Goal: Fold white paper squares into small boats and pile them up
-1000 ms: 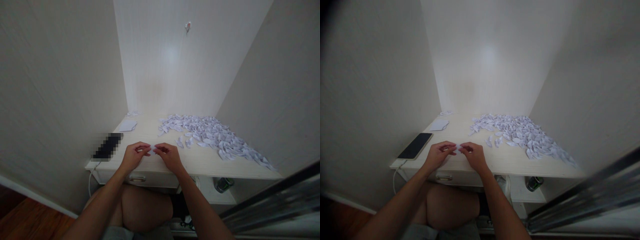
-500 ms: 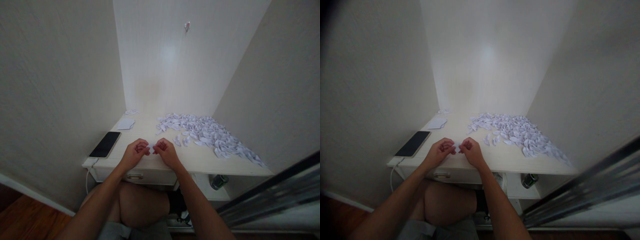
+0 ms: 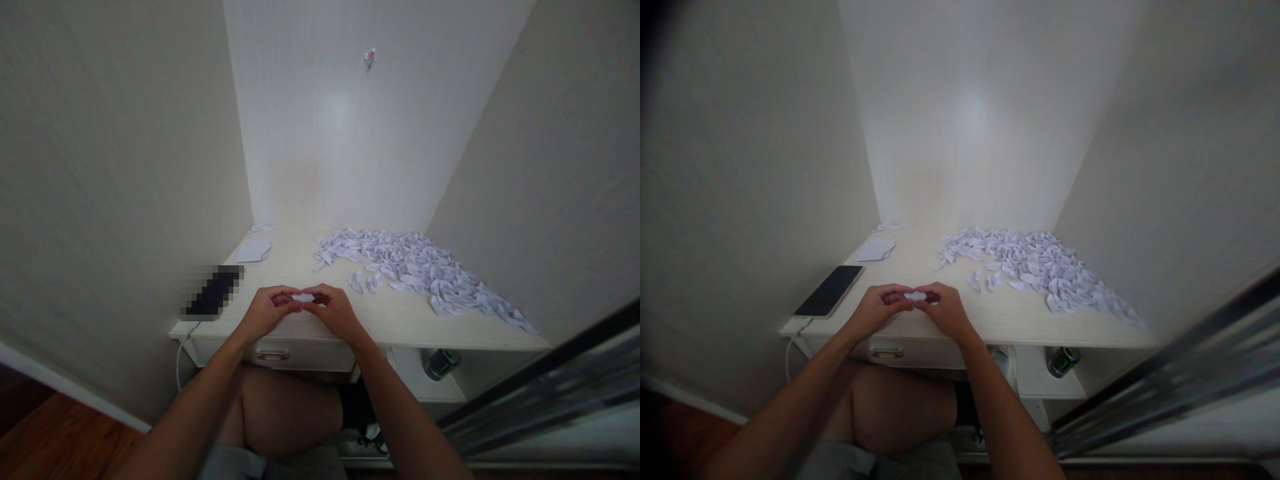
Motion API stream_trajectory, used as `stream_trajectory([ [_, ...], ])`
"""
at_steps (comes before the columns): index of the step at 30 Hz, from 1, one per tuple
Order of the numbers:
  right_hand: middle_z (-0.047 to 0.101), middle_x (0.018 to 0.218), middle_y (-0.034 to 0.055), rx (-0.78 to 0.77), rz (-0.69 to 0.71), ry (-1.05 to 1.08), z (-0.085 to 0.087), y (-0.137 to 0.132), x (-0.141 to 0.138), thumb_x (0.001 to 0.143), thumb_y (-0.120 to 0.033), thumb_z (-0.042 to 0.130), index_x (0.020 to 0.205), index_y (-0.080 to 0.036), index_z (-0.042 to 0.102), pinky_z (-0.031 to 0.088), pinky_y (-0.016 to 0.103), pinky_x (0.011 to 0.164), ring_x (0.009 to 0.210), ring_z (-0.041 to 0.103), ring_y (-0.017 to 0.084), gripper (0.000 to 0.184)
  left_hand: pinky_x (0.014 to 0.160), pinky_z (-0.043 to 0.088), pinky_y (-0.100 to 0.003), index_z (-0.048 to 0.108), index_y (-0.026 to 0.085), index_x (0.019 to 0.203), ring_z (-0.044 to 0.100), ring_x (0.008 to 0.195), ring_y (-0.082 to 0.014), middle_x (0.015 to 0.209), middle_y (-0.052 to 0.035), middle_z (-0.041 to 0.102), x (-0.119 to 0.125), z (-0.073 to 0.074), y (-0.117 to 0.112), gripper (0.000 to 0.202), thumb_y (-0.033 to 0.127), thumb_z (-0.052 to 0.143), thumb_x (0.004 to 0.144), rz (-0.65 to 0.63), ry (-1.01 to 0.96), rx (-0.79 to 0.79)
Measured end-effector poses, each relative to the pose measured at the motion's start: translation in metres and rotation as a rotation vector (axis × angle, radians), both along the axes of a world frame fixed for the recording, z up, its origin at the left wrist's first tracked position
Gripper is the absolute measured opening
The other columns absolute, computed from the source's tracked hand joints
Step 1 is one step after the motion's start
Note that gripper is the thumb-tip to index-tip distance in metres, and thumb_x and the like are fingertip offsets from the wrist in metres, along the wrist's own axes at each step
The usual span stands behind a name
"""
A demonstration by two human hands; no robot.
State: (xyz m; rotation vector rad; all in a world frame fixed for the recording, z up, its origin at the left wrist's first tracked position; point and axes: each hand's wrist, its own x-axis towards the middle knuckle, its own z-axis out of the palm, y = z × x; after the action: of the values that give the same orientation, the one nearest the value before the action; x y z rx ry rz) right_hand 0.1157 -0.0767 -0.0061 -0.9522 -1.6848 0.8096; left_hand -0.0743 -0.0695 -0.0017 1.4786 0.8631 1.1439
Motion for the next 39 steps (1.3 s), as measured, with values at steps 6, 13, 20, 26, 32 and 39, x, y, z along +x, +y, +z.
stream_trajectory([
  [6,0.073,0.082,0.0037,-0.038,-0.001,0.001,-0.0036,0.0021,0.0005,0.073,-0.03,0.079,0.099,-0.02,0.076,0.052,0.028,0.069,0.072,0.064,0.016,0.028,0.073,0.057,-0.033,0.076,0.015,0.093,0.075,0.074,-0.0233,0.081,-0.0091,0.079,0.0,0.0025,-0.0031,0.038,0.034,0.086,0.061,0.031,0.031,-0.022],
  [13,0.073,0.077,0.0024,-0.024,-0.076,-0.058,-0.0032,0.0009,-0.0006,0.075,-0.031,0.077,0.097,-0.02,0.077,0.049,0.027,0.065,0.067,0.062,0.015,0.024,0.068,0.055,-0.031,0.077,0.016,0.092,0.073,0.07,-0.0227,0.075,-0.0076,0.078,0.0008,-0.0008,-0.0033,0.029,0.03,0.079,0.068,0.108,0.112,0.041],
  [20,0.072,0.078,0.002,0.023,-0.099,-0.104,-0.002,-0.0003,-0.0006,0.078,-0.029,0.075,0.096,-0.021,0.077,0.048,0.027,0.067,0.068,0.062,0.015,0.019,0.064,0.049,-0.025,0.078,0.021,0.09,0.063,0.066,-0.0154,0.075,-0.0029,0.071,0.0015,-0.0032,0.0002,0.016,0.029,0.075,0.076,0.173,0.226,0.299],
  [26,0.071,0.07,0.0005,-0.007,-0.109,-0.146,-0.0002,-0.001,-0.0013,0.084,-0.026,0.069,0.091,-0.021,0.077,0.046,0.025,0.064,0.065,0.063,0.014,0.012,0.073,0.053,-0.028,0.077,0.021,0.086,0.066,0.084,-0.019,0.094,-0.0075,0.071,0.0029,0.0007,0.0012,0.013,0.032,0.072,0.08,0.171,0.207,0.375],
  [32,0.073,0.071,0.001,-0.048,-0.029,-0.134,0.0029,-0.0016,-0.001,0.09,-0.028,0.061,0.084,-0.02,0.075,0.047,0.024,0.061,0.059,0.064,0.013,0.017,0.061,0.05,-0.025,0.077,0.019,0.086,0.065,0.065,-0.0169,0.073,-0.0035,0.074,0.0022,-0.0001,-0.0021,0.021,0.037,0.076,0.076,0.201,0.229,0.254],
  [39,0.069,0.063,0.0001,-0.057,-0.021,-0.174,0.0048,-0.0037,-0.0012,0.09,-0.025,0.059,0.072,-0.018,0.07,0.046,0.022,0.06,0.055,0.062,0.011,0.022,0.061,0.05,-0.025,0.077,0.016,0.085,0.067,0.065,-0.017,0.071,-0.0047,0.075,0.002,0.0004,-0.0005,0.021,0.034,0.076,0.074,0.13,0.191,0.137],
])
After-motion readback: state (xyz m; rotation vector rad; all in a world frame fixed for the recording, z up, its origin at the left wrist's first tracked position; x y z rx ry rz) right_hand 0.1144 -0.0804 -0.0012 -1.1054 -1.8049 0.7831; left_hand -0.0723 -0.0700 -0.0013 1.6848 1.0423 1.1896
